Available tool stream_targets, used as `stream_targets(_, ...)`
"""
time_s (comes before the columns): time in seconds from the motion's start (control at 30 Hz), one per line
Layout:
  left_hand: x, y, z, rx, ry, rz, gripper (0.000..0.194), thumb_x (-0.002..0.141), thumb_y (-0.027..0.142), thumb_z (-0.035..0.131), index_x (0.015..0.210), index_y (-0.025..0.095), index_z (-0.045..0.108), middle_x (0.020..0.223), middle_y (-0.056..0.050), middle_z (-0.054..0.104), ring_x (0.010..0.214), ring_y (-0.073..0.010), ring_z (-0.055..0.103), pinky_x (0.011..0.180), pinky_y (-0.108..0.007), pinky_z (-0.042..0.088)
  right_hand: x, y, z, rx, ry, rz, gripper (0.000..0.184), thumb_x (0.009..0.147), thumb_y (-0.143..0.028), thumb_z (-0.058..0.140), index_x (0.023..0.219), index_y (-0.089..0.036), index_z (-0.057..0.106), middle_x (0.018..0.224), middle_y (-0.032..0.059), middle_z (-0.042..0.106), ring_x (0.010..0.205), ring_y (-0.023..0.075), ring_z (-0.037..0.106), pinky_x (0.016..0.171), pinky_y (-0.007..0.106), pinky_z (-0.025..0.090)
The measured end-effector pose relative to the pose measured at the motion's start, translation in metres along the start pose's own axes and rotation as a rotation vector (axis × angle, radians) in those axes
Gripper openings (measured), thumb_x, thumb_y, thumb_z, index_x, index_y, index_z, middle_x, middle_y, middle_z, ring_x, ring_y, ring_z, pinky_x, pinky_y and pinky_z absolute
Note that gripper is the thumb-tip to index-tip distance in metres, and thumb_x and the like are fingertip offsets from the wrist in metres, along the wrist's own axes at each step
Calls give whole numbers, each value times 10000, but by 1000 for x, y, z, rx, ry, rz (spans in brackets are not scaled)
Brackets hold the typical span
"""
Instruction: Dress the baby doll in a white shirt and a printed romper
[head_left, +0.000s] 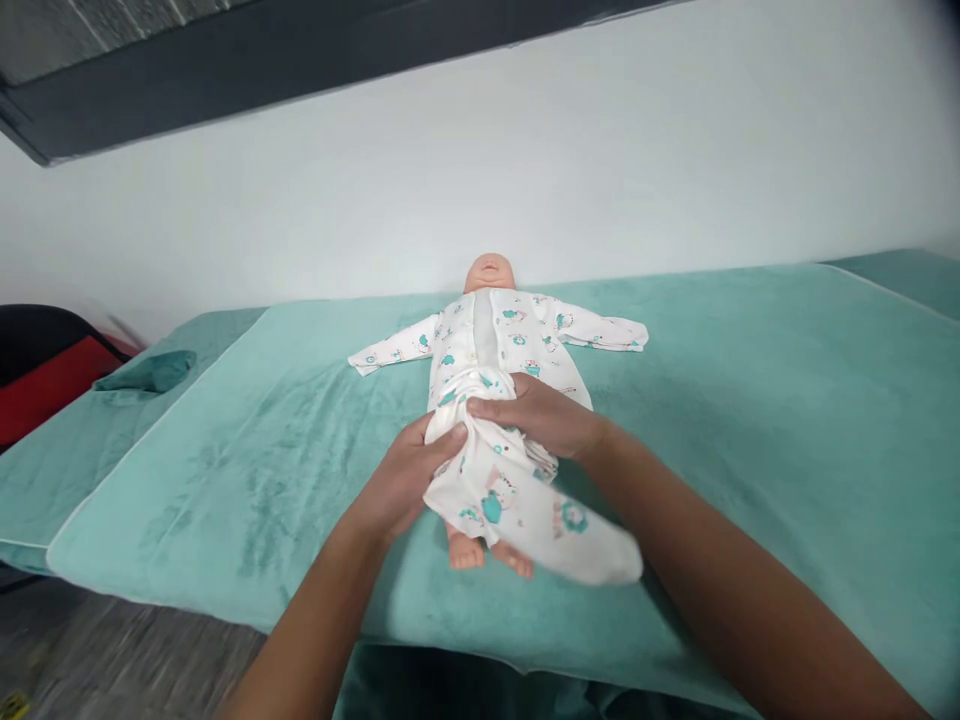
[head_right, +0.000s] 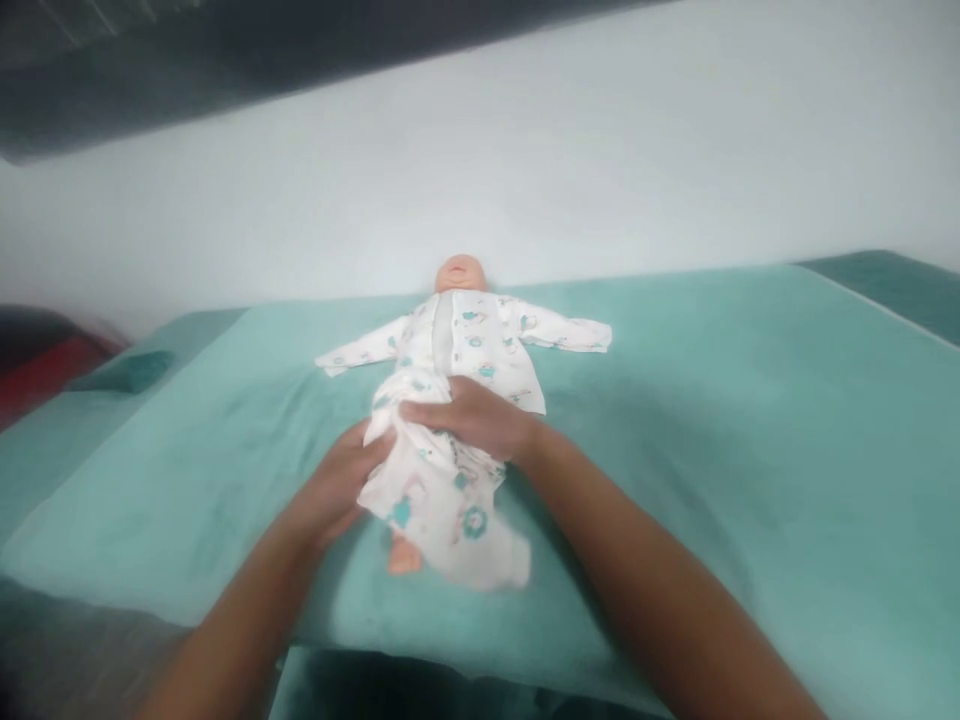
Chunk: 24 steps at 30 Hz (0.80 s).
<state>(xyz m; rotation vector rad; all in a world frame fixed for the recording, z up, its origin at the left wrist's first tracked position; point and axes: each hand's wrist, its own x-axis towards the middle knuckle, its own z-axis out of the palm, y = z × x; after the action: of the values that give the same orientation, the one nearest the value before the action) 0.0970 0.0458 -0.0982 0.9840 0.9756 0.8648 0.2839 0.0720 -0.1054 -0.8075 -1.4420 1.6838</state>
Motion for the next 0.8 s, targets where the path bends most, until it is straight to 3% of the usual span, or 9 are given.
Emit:
stream_targets(0.17, -43, -6, 20, -139, 175, -16, 561, 741, 463, 776, 1198, 158, 659, 934, -110, 757, 777, -278, 708, 611, -320, 526, -2, -11, 8, -458, -114, -2, 264, 849, -433, 632, 914, -182, 681, 863, 20, 695, 780, 175, 603, 710, 301, 444)
stream_targets(0.27, -67, -23, 33, -255, 313, -52, 599, 753, 501, 742, 1245, 174, 641, 993, -117, 755, 844, -306, 711, 643, -350, 547, -3, -13, 12, -641, -131, -31, 137, 828, -304, 592, 852, -197, 674, 861, 9, 698, 778, 174, 595, 689, 290, 417)
stream_targets(0.4, -90, -57, 38, -352, 520, -148, 546, 701, 490, 780, 1138, 174, 694, 920, -117, 755, 842, -306, 716, 710, -385, 561, -5, -11, 15, -779, -155, -5, 187, 710, -112, 524, 802, -203, 658, 865, 2, 711, 768, 165, 603, 653, 271, 389)
stream_targets(0.57, -106, -84, 33, -212, 757, -66, 426, 646, 519, 817, 925, 213, 718, 819, -55, 739, 754, -233, 684, 660, -313, 527, -5, -6, 26, -1127, -124, 0, 190, 692, -120, 550, 836, -199, 648, 913, 30, 721, 802, 182, 613, 652, 281, 356)
stream_targets(0.7, -108, -91, 22, -149, 802, -6, 417, 636, 490, 821, 918, 210, 694, 796, -17, 719, 710, -184, 627, 637, -263, 467, -5, -2, 41, -1425, -147, 59, 187, 765, -192, 550, 910, -191, 668, 872, 85, 719, 748, 222, 628, 592, 307, 303)
stream_targets(0.8, -106, -92, 16, -5, 787, 9, 371, 655, 462, 811, 893, 203, 695, 821, -25, 709, 729, -186, 609, 634, -249, 427, -6, -1, 47, -1511, -179, 34, 185, 828, -250, 513, 904, -184, 668, 856, 103, 716, 725, 234, 635, 575, 312, 287)
